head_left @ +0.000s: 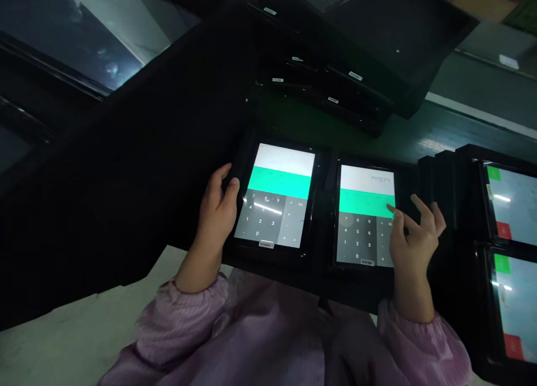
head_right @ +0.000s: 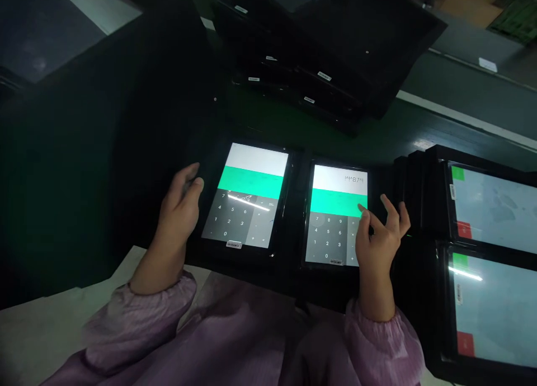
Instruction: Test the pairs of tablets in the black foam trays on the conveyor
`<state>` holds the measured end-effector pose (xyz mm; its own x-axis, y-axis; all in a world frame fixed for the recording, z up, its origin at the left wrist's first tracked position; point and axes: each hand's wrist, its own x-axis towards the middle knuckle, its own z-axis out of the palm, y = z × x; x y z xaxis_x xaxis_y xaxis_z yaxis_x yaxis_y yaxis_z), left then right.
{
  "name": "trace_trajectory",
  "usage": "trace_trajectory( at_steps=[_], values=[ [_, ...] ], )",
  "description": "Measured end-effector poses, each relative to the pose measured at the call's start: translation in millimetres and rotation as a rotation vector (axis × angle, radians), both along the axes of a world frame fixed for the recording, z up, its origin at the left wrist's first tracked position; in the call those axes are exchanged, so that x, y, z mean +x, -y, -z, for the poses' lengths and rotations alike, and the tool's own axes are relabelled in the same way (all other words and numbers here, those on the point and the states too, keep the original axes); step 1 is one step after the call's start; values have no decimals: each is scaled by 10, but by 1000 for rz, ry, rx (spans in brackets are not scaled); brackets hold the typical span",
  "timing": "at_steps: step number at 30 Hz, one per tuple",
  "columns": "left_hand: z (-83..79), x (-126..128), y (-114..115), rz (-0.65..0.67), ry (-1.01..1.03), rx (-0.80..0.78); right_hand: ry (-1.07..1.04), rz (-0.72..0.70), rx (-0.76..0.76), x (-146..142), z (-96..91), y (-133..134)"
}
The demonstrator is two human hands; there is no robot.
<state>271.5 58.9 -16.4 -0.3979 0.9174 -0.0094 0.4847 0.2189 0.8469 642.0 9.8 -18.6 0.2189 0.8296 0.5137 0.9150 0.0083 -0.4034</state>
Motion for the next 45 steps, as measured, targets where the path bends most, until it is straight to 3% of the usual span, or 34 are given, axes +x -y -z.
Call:
trace_trajectory(
  at_steps=[4, 8, 11, 13, 16, 19, 25, 31, 36, 41, 45],
  values=[
    [6, 36, 26, 3, 32, -37, 51, -119, 5, 18, 12, -20],
    [-80, 108, 76, 22, 60, -91, -8, -55, 72, -131, -111, 13],
    [-142, 148, 109, 95, 66, -134, -89, -67, 39, -526, -237, 41],
    [-154, 142, 118, 140, 73, -142, -112, -163, 7, -891, -281, 16],
    [-117, 88, 119, 168, 116, -111, -70, -314, -83, -1369, -244, -112],
    [-45, 31, 126, 181, 176, -82, -31, -332, -118, -1598, -133, -266],
    [51, 2, 99, 121, 239, -98, 75, -399, -79, -1626, -5, -379],
    [102, -63, 4, 187, 197, -148, 23, -271, -10, -1563, 8, -367],
    [182, -93, -1, 221, 107, -105, 34, -396, -50, -1576, 32, -381],
    [237, -89, 1, 239, 55, -50, 5, -300, -30, -1497, 27, -382],
    [221, -78, -13, 240, 18, -80, 10, -500, -24, -1581, -63, -346]
  ],
)
